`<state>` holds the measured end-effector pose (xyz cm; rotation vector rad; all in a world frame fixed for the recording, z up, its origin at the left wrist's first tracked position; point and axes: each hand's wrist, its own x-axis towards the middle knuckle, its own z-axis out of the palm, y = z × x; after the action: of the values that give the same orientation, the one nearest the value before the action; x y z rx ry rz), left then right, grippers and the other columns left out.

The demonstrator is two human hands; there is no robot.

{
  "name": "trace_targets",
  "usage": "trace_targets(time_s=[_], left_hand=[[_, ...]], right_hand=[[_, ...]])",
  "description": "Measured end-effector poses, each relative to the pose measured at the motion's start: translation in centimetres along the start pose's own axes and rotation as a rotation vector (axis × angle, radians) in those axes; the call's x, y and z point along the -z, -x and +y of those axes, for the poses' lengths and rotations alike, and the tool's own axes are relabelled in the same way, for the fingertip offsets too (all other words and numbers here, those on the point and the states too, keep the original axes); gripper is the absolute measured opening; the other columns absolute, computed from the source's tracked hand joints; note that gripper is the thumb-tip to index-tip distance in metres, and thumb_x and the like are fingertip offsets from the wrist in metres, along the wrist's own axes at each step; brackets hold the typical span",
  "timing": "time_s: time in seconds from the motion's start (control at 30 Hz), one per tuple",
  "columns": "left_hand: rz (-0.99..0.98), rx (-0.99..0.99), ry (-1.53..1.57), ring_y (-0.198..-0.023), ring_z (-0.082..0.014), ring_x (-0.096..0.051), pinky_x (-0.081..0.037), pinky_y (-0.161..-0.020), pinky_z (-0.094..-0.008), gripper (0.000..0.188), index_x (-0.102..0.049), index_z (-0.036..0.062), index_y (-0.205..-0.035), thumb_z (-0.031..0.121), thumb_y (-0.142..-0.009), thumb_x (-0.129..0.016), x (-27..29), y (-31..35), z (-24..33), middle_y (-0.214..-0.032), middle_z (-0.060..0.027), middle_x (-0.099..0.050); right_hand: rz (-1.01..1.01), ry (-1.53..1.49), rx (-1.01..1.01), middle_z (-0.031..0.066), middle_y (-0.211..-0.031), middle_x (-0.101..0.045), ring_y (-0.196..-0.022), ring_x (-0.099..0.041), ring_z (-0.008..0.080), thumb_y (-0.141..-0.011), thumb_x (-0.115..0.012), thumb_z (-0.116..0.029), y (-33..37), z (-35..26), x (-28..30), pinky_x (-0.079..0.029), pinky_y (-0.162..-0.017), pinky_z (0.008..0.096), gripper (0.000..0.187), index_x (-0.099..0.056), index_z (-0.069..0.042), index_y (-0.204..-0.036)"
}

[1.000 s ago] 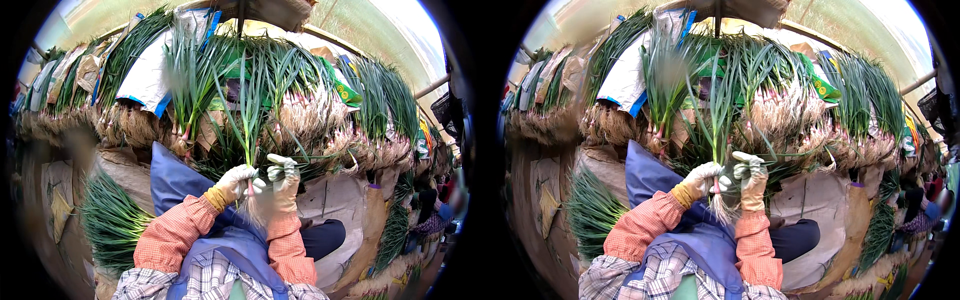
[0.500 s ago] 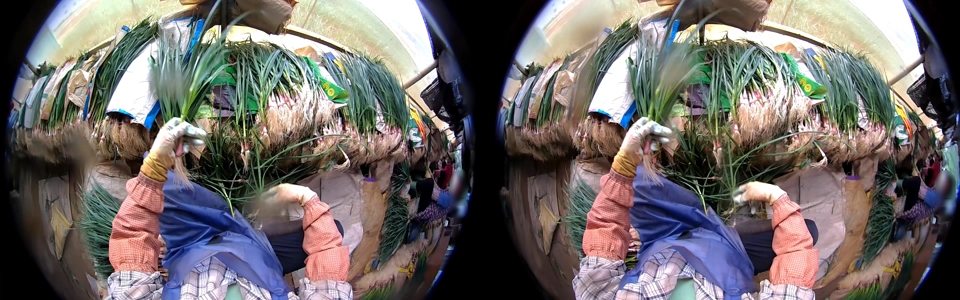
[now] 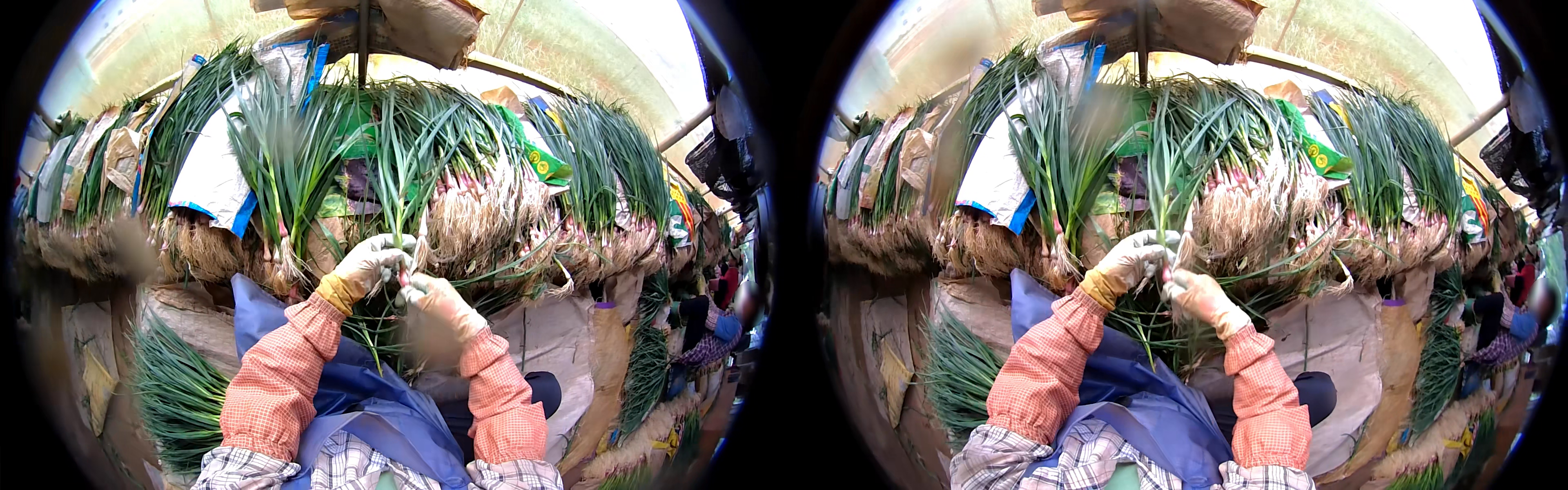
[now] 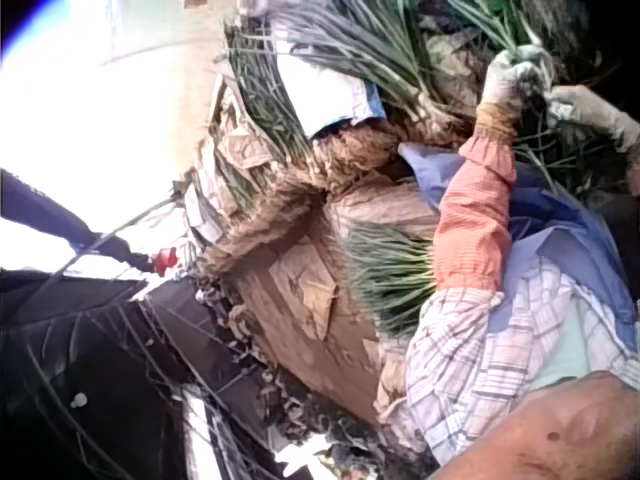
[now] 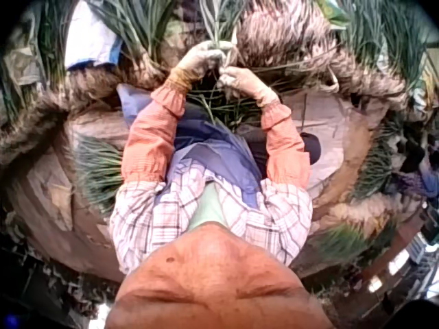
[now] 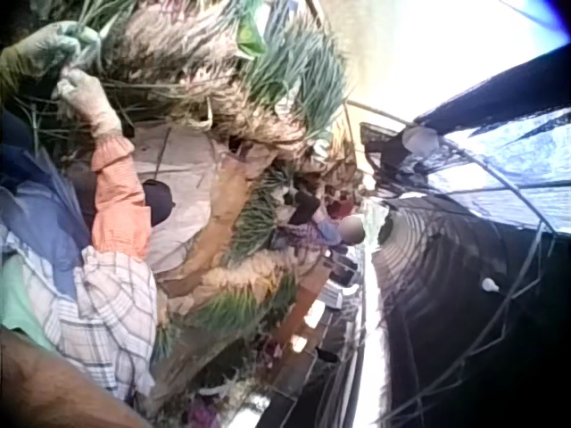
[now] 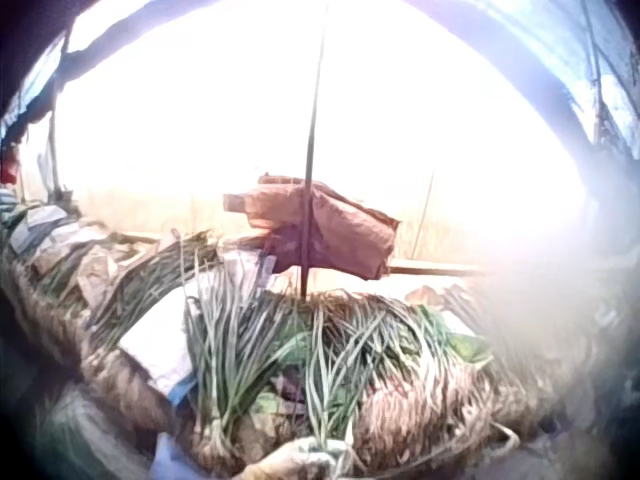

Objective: The person gathers green onions from a large pile, aligns them by the roots, and ties them into bundles using a thin strip. The person repeats this process, forming multiple bundles and placing them aside.

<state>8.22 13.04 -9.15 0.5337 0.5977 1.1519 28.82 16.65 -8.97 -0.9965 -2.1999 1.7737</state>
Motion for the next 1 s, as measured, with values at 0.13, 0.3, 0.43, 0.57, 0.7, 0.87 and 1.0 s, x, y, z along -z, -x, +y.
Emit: trace_targets(time_s=[0.13,0.3,0.43,0.57,0.7,0.87,1.0], left_hand=[[0.134,0.023,-0.038,-0.056,-0.0164,-0.063,-0.048,-0.05,-0.0225,0.033,-0.058,-0.0023,-0.116,0.008,-0.085,-0.066,-1.7,0.5,-1.9,-0.08,-0.0099,-0.067],[0.317,0.027,-0.224,-0.05,-0.0132,-0.06,-0.041,-0.042,-0.0203,0.026,-0.059,0.004,-0.109,0.009,-0.085,-0.068,-5.0,1.2,-5.4,-0.081,-0.0054,-0.068],[0.192,0.134,-0.044,-0.054,-0.0188,-0.064,-0.047,-0.043,-0.0228,0.032,-0.055,0.0022,-0.115,0.004,-0.085,-0.066,-3.9,1.6,-5.2,-0.083,-0.0093,-0.068],[-0.011,0.071,0.142,-0.067,-0.0263,-0.069,-0.053,-0.051,-0.0271,0.033,-0.051,0.0024,-0.115,0.005,-0.086,-0.065,-2.4,2.4,-6.6,-0.083,-0.0153,-0.068],[-0.063,0.308,0.048,-0.07,-0.0241,-0.069,-0.054,-0.051,-0.0285,0.028,-0.053,0.0033,-0.113,0.023,-0.095,-0.058,-4.0,3.2,-7.3,-0.088,-0.0141,-0.069],[0.121,-0.088,0.426,-0.067,-0.0291,-0.065,-0.056,-0.053,-0.041,0.027,-0.055,0.0046,-0.099,0.031,-0.096,-0.054,-0.9,3.4,-9.0,-0.082,-0.0136,-0.064],[0.036,-0.154,0.39,-0.056,-0.0299,-0.06,-0.056,-0.053,-0.0442,0.026,-0.055,0.0046,-0.087,0.03,-0.093,-0.059,-1.4,3.6,-6.7,-0.074,-0.016,-0.063]], right_hand=[[0.031,-0.035,-0.051,0.0094,-0.097,-0.066,-0.077,-0.065,0.0169,-0.092,-0.059,-0.041,1.9,-2.2,2.2,-0.05,-0.064,0.0288,0.045,-0.058,-0.009,-0.122],[0.384,0.397,-0.252,0.0177,-0.101,-0.068,-0.098,-0.064,0.0344,-0.086,-0.064,-0.047,-2.7,-1.0,-0.4,-0.051,-0.083,0.0383,0.054,-0.059,-0.006,-0.121],[0.507,-0.75,-0.03,0.0061,-0.088,-0.069,-0.07,-0.061,0.0127,-0.095,-0.058,-0.024,-0.7,0.9,-2.3,-0.049,-0.062,0.0252,0.03,-0.064,0.001,-0.11],[0.615,-0.622,0.115,-0.0007,-0.072,-0.063,-0.055,-0.05,0.0025,-0.101,-0.041,-0.022,1.3,0.5,-0.5,-0.039,-0.05,0.0172,0.034,-0.064,0.001,-0.115],[0.118,-0.856,-0.142,0.0045,-0.078,-0.065,-0.059,-0.055,0.0088,-0.094,-0.054,-0.017,0.1,-1.4,-0.2,-0.045,-0.054,0.0213,0.027,-0.063,0.001,-0.113],[0.63,-1.029,0.364,0.009,-0.09,-0.067,-0.068,-0.061,0.0108,-0.093,-0.06,-0.02,2.3,-0.6,-1.0,-0.05,-0.057,0.0226,0.027,-0.062,0.003,-0.108],[0.703,-0.855,0.407,0.0103,-0.099,-0.065,-0.074,-0.061,0.0101,-0.093,-0.061,-0.022,2.3,-0.9,4.0,-0.051,-0.053,0.0209,0.05,-0.045,0.004,-0.133]])
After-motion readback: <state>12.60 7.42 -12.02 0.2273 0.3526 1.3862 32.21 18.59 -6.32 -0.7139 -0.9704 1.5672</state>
